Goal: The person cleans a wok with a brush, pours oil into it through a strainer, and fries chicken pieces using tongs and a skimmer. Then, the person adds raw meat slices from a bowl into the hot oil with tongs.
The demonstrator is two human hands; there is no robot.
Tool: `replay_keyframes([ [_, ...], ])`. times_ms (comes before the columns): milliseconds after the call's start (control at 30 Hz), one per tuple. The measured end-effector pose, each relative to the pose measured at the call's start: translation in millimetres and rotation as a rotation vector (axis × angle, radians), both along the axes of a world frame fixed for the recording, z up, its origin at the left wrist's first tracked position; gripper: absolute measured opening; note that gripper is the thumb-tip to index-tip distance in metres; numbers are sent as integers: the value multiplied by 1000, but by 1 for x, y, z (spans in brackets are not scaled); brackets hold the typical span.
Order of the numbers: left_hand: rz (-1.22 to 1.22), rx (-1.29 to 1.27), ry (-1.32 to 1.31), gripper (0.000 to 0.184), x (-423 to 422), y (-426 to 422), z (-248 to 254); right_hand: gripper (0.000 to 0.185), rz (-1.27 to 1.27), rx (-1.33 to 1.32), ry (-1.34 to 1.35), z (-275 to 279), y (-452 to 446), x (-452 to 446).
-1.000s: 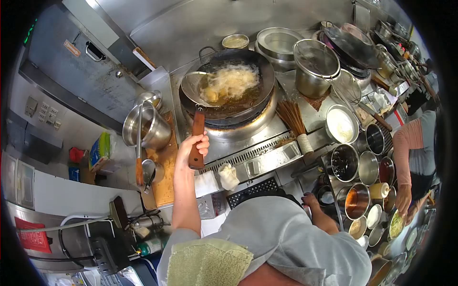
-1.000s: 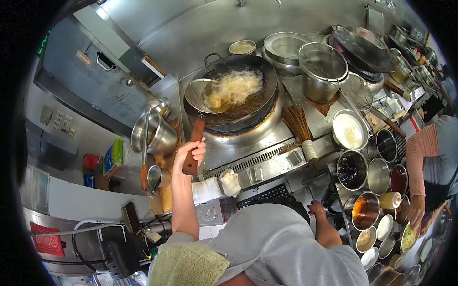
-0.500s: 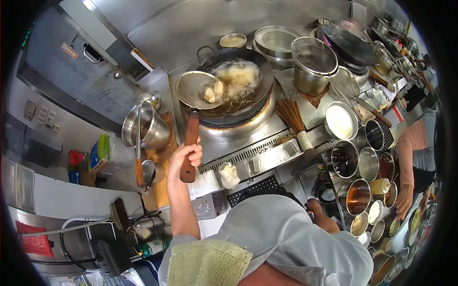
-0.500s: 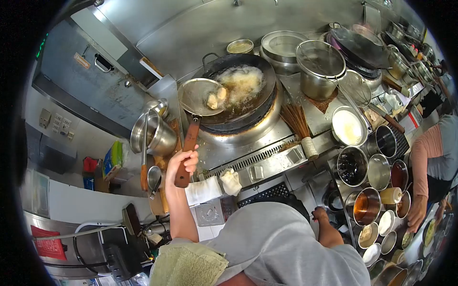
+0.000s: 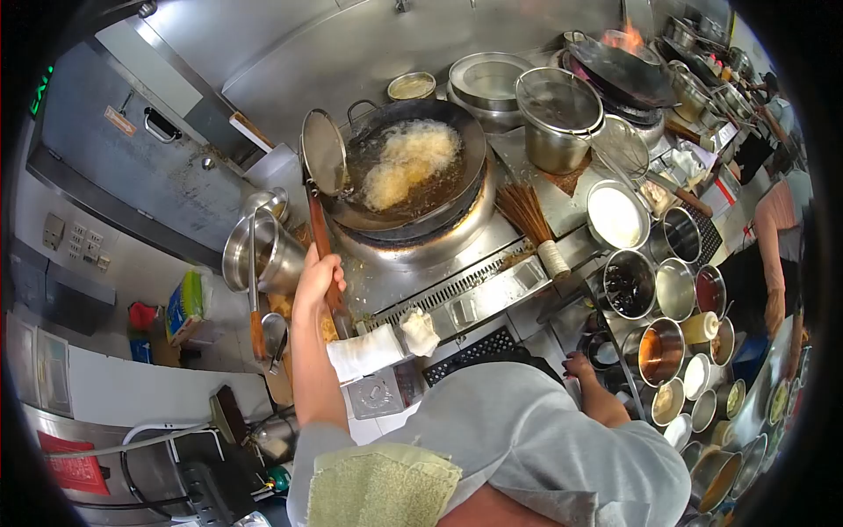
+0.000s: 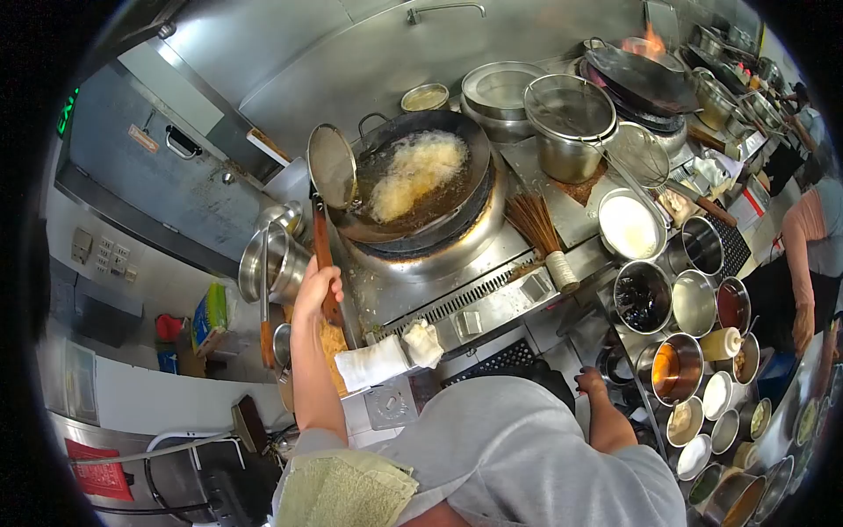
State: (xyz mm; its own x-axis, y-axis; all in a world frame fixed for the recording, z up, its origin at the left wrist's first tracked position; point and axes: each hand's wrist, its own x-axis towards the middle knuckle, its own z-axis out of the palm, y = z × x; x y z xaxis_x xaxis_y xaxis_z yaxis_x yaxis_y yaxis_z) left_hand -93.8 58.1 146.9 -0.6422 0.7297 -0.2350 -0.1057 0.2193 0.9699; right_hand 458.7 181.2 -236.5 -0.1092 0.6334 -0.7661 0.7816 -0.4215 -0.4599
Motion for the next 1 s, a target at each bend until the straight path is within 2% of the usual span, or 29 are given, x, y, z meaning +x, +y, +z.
replay_keyframes([
  [33, -8, 4, 7, 16, -7, 10, -1, 39, 29, 18, -39, -2, -3, 8],
  [100, -83, 32, -91, 16, -23, 30, -5, 30, 654, 335, -160, -47, -8, 45],
  [167, -179, 75, -259, 17, -39, 44, -12, 26, 606, 161, -234, -84, -4, 58],
  [200, -236, 102, -378, 18, -48, 49, -18, 24, 845, 247, -249, -88, -4, 64],
  [267, -356, 190, -641, 24, -58, 53, -30, 25, 492, 106, -83, -103, -11, 76],
  [333, -389, 237, -832, 27, -57, 52, -39, 26, 410, 60, -58, -110, -19, 82],
  [400, -441, 285, -978, 31, -49, 48, -44, 28, 615, 111, -171, -71, -25, 66],
  [500, -454, 286, -1038, 32, -23, 45, -37, 31, 952, 225, -342, -30, -33, 50],
  [533, -459, 275, -1010, 30, -14, 44, -31, 30, 1007, 318, -319, -21, -35, 49],
  [633, -406, 235, -989, 28, 12, 41, -14, 30, 215, -11, -264, -8, -28, 29],
  [700, -391, 247, -1005, 25, 16, 45, -10, 27, 460, 24, -212, -67, -14, 43],
  [767, -328, 259, -1075, 24, 18, 49, -10, 27, 393, 17, -137, -56, -17, 35],
  [833, -360, 210, -975, 25, 28, 42, -8, 29, -14, 10, -31, -26, -8, 12],
  [900, -316, 290, -1035, 25, 38, 37, -1, 39, 408, 167, 40, -47, 8, 15],
  [933, -325, 343, -1120, 28, 29, 39, -9, 40, 405, 175, 89, -49, 10, 12],
  [967, -323, 395, -1207, 32, 19, 39, -19, 35, 254, 77, 65, -29, 8, 1],
  [1000, -341, 376, -1126, 32, 20, 37, -18, 30, 94, -7, 39, -5, 6, -13],
])
